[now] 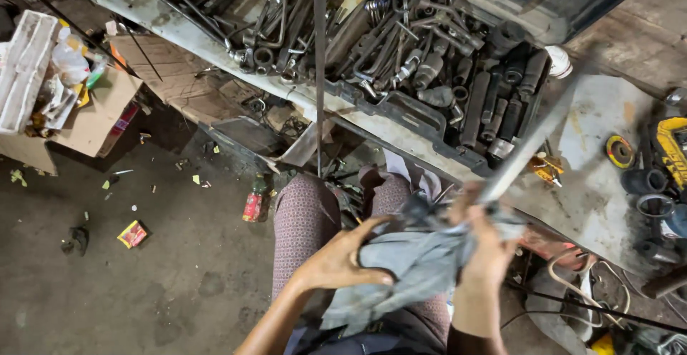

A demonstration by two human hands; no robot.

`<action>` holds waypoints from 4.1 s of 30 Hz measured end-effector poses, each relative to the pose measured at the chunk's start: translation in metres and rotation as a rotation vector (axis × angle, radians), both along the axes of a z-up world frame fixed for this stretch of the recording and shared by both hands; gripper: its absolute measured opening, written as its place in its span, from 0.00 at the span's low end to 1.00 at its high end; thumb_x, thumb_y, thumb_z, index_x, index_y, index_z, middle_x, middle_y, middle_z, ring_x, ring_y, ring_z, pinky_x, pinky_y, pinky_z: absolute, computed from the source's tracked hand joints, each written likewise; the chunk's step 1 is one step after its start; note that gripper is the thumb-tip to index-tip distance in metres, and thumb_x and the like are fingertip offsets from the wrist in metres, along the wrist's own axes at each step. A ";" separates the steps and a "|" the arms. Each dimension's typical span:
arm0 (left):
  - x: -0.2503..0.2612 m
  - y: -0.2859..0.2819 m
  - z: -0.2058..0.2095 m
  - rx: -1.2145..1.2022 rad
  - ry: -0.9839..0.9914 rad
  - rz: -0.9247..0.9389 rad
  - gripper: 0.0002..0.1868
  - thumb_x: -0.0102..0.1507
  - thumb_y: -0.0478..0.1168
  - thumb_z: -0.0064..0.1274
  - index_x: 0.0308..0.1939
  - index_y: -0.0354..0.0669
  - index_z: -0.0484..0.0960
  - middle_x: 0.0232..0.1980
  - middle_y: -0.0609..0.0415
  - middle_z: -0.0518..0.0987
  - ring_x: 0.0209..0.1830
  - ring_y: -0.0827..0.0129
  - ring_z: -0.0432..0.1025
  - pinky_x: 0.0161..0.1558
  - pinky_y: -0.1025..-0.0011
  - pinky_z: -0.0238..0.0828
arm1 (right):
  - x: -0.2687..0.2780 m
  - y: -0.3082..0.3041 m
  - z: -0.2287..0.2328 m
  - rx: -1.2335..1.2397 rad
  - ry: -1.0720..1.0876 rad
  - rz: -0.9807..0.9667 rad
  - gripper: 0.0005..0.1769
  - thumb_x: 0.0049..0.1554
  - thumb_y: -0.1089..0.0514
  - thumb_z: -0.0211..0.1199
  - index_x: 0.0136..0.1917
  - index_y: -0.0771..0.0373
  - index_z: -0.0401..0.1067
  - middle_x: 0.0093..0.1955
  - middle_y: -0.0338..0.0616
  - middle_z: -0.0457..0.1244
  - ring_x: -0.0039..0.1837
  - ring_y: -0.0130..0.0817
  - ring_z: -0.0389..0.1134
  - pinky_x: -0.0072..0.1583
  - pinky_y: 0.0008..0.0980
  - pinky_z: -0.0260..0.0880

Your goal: The person sorts through a collection of metal tools, including wrenches and sockets, on a cluttered workbench. They pick up individual tools, wipe them with a cloth, and place them back into a toolbox.

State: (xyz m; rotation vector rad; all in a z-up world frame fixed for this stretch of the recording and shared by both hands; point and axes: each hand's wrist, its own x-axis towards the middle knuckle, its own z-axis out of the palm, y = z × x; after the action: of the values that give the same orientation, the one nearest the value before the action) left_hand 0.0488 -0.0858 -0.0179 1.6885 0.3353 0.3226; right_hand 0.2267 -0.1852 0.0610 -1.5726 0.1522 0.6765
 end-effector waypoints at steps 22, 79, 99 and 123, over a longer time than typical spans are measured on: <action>0.111 0.091 0.017 0.457 -0.187 0.469 0.14 0.67 0.39 0.47 0.52 0.37 0.81 0.30 0.52 0.81 0.17 0.72 0.68 0.17 0.77 0.66 | 0.222 -0.050 -0.080 0.270 -0.025 0.098 0.12 0.57 0.57 0.65 0.53 0.63 0.72 0.34 0.36 0.64 0.33 0.24 0.64 0.35 0.16 0.61; 0.106 0.142 0.045 0.676 0.167 0.791 0.06 0.72 0.31 0.41 0.46 0.28 0.70 0.29 0.39 0.77 0.29 0.35 0.78 0.34 0.43 0.78 | 0.240 -0.019 -0.126 0.080 -0.799 -0.198 0.10 0.48 0.65 0.78 0.42 0.59 0.79 0.38 0.34 0.68 0.40 0.19 0.71 0.44 0.17 0.68; 0.066 0.067 0.009 -0.046 -0.117 0.877 0.08 0.73 0.34 0.39 0.44 0.33 0.72 0.24 0.50 0.76 0.08 0.67 0.69 0.07 0.71 0.64 | 0.151 -0.063 -0.104 0.036 -0.549 -0.048 0.08 0.52 0.61 0.74 0.39 0.55 0.74 0.30 0.35 0.63 0.33 0.22 0.65 0.41 0.20 0.63; 0.047 0.029 -0.019 -0.733 -0.557 0.721 0.07 0.75 0.39 0.38 0.47 0.39 0.68 0.26 0.55 0.62 0.11 0.71 0.62 0.06 0.76 0.60 | 0.080 -0.038 -0.013 0.342 -0.551 0.322 0.15 0.57 0.56 0.65 0.50 0.71 0.74 0.29 0.46 0.61 0.29 0.30 0.64 0.37 0.27 0.67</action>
State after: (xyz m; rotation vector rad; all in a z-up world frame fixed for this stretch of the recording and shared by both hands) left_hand 0.0954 -0.0569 -0.0370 0.6664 0.5512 1.0366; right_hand 0.3070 -0.2228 0.0483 -1.4043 -0.6068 0.4597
